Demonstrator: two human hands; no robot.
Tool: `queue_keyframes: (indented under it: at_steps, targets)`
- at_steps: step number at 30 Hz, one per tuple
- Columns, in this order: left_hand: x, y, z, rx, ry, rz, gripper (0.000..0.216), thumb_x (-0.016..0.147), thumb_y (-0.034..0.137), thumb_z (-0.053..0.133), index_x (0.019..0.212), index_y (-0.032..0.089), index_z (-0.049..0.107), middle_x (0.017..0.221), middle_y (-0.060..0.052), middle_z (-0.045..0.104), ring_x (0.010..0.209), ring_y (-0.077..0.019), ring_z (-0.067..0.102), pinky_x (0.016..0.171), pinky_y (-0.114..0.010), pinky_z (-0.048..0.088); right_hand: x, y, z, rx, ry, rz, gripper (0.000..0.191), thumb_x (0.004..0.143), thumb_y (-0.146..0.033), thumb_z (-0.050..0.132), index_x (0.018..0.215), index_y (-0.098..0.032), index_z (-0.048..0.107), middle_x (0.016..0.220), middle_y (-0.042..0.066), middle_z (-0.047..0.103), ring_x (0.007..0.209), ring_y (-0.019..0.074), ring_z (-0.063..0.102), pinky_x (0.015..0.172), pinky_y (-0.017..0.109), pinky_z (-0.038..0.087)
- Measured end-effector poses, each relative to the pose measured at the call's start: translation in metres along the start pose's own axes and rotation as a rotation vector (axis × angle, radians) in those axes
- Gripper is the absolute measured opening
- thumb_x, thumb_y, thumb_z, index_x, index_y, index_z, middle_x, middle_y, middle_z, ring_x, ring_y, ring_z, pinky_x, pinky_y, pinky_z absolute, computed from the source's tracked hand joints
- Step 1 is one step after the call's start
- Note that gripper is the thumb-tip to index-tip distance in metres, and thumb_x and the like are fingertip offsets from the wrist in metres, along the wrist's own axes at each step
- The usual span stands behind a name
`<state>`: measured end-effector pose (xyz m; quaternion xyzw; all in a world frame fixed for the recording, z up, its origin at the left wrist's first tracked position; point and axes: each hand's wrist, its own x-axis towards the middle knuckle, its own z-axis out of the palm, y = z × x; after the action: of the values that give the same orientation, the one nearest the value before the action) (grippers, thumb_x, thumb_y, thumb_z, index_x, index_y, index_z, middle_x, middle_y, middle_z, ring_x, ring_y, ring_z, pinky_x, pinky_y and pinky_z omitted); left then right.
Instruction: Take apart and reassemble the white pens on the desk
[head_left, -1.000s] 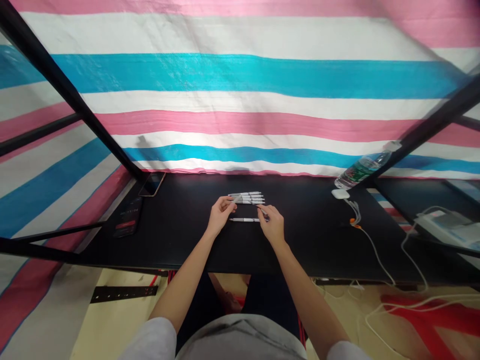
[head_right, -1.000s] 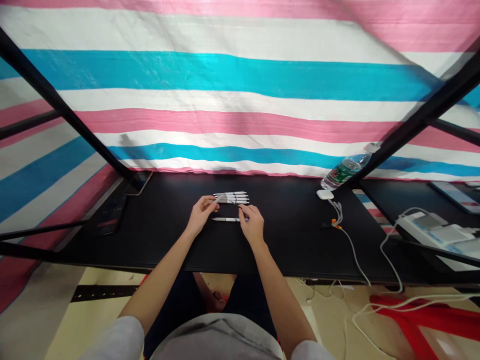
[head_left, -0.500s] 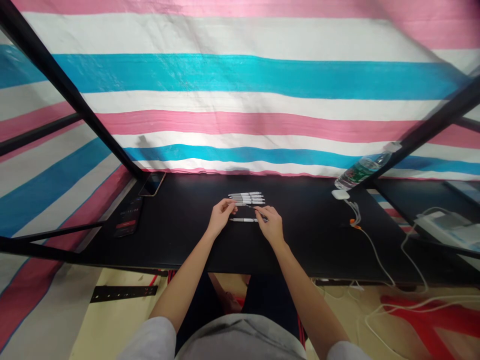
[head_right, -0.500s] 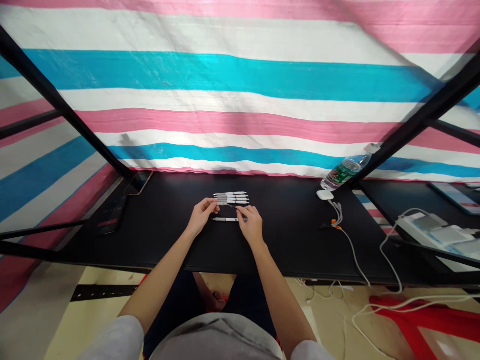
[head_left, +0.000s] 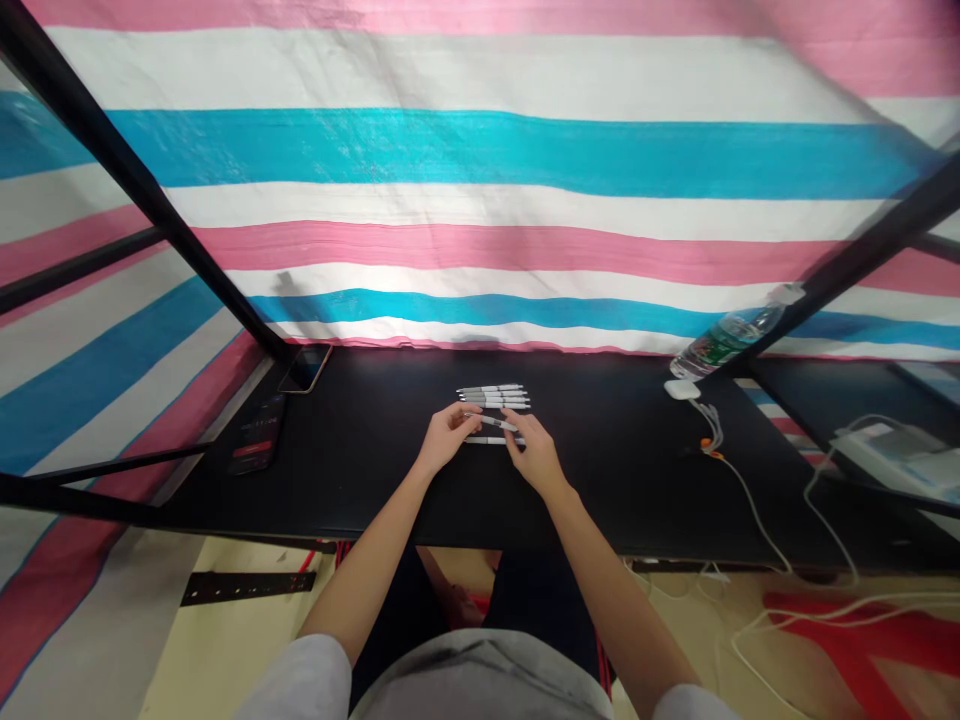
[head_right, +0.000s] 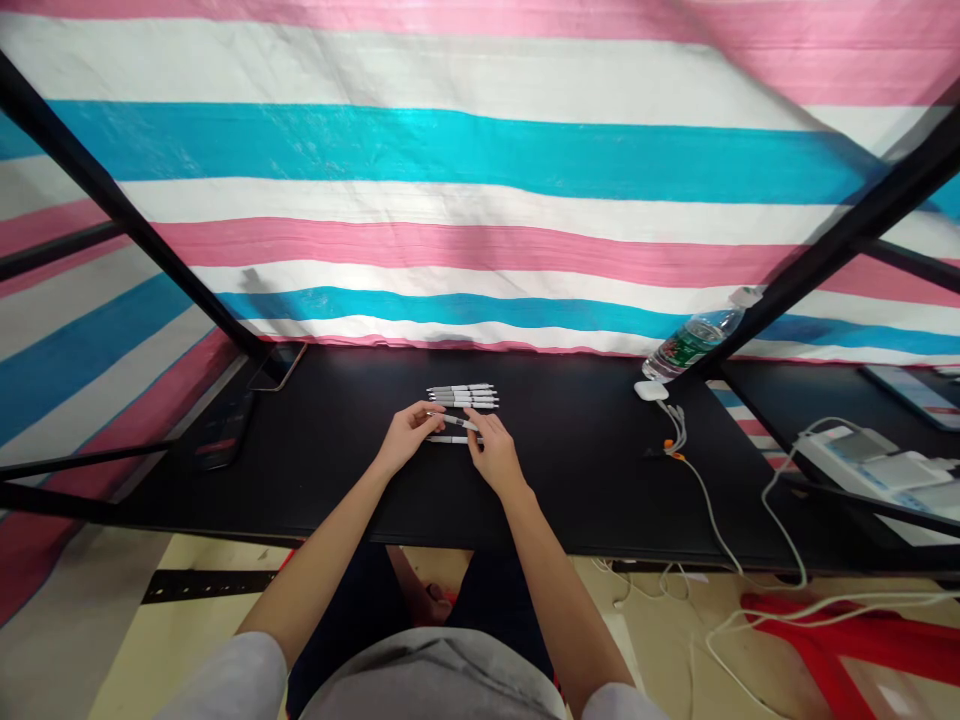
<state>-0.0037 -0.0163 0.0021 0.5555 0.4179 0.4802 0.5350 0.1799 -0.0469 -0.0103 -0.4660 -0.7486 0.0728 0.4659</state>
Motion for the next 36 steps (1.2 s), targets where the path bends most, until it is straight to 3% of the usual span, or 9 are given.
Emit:
queue_keyframes:
  at_steps: [5, 12, 16, 19, 22, 26, 30, 33, 36]
  targets:
    - [0.000, 0.003, 0.000, -0.021, 0.012, -0.002, 0.028, 0.075, 0.039, 0.072, 0.087, 0.015, 0.065, 0.072, -0.003, 0.067, 0.069, -0.0145, 0.064, 0.068, -0.027, 0.050, 0.001, -0.001, -0.003, 0.001, 0.023, 0.017, 0.019, 0.093, -0.024, 0.050, 0.098, -0.022, 0.068, 0.088, 0.006, 0.069, 0.081, 0.0180, 0.064, 0.076, 0.030, 0.052]
    - [0.001, 0.002, 0.000, -0.062, 0.007, 0.013, 0.028, 0.075, 0.040, 0.072, 0.085, 0.015, 0.065, 0.071, -0.003, 0.067, 0.069, -0.0141, 0.063, 0.071, -0.028, 0.051, 0.002, -0.001, -0.006, -0.078, 0.049, 0.031, 0.022, 0.093, -0.028, 0.054, 0.102, -0.026, 0.074, 0.085, 0.005, 0.071, 0.075, 0.0174, 0.063, 0.076, 0.033, 0.052]
    - [0.002, -0.001, 0.000, -0.070, 0.033, 0.024, 0.029, 0.075, 0.041, 0.072, 0.085, 0.015, 0.065, 0.070, -0.002, 0.066, 0.068, -0.0135, 0.062, 0.069, -0.027, 0.050, 0.004, -0.005, -0.008, 0.058, 0.084, 0.108, 0.023, 0.089, -0.030, 0.056, 0.105, -0.023, 0.071, 0.097, 0.007, 0.068, 0.085, 0.0178, 0.065, 0.076, 0.031, 0.055]
    - [0.003, -0.001, -0.001, -0.075, 0.081, 0.016, 0.031, 0.074, 0.042, 0.073, 0.085, 0.015, 0.065, 0.068, -0.002, 0.066, 0.067, -0.0136, 0.062, 0.069, -0.028, 0.050, 0.006, -0.007, -0.012, 0.191, 0.101, 0.180, 0.016, 0.087, -0.028, 0.059, 0.093, -0.022, 0.072, 0.095, 0.007, 0.066, 0.078, 0.0159, 0.065, 0.067, 0.028, 0.056]
    - [0.004, 0.001, -0.001, -0.089, 0.111, 0.001, 0.032, 0.074, 0.044, 0.073, 0.085, 0.014, 0.064, 0.068, -0.002, 0.066, 0.066, -0.0135, 0.062, 0.068, -0.028, 0.050, 0.008, -0.007, -0.012, 0.370, 0.132, 0.264, 0.014, 0.084, -0.031, 0.061, 0.086, -0.020, 0.071, 0.095, 0.007, 0.066, 0.082, 0.0172, 0.066, 0.071, 0.030, 0.057]
    - [0.003, 0.003, -0.001, -0.113, 0.130, -0.010, 0.033, 0.073, 0.045, 0.073, 0.082, 0.015, 0.063, 0.065, -0.001, 0.064, 0.062, -0.0126, 0.060, 0.066, -0.027, 0.048, 0.009, -0.003, -0.008, 0.665, 0.135, 0.443, 0.028, 0.078, -0.040, 0.068, 0.097, -0.020, 0.068, 0.101, 0.007, 0.067, 0.081, 0.0188, 0.068, 0.069, 0.034, 0.060]
    - [0.002, 0.003, -0.001, -0.130, 0.106, -0.002, 0.031, 0.074, 0.043, 0.073, 0.082, 0.015, 0.063, 0.066, -0.001, 0.063, 0.063, -0.0120, 0.059, 0.066, -0.027, 0.048, 0.009, 0.003, -0.005, 0.747, 0.149, 0.560, 0.038, 0.074, -0.044, 0.072, 0.103, -0.020, 0.065, 0.085, 0.004, 0.069, 0.066, 0.0163, 0.067, 0.067, 0.036, 0.060]
    - [0.002, 0.002, -0.001, -0.165, 0.067, 0.004, 0.029, 0.073, 0.039, 0.074, 0.086, 0.016, 0.063, 0.071, -0.001, 0.066, 0.069, -0.0131, 0.061, 0.070, -0.028, 0.049, 0.008, 0.007, -0.005, 0.738, 0.187, 0.625, 0.035, 0.073, -0.045, 0.072, 0.094, -0.018, 0.066, 0.068, 0.001, 0.067, 0.054, 0.0144, 0.063, 0.060, 0.034, 0.058]
    - [0.001, 0.003, 0.000, -0.195, 0.041, 0.002, 0.029, 0.071, 0.036, 0.077, 0.088, 0.016, 0.064, 0.077, -0.002, 0.067, 0.077, -0.0155, 0.064, 0.073, -0.029, 0.051, 0.008, 0.009, -0.005, 0.781, 0.187, 0.678, 0.033, 0.072, -0.046, 0.074, 0.087, -0.017, 0.067, 0.064, 0.001, 0.067, 0.049, 0.0132, 0.061, 0.053, 0.030, 0.055]
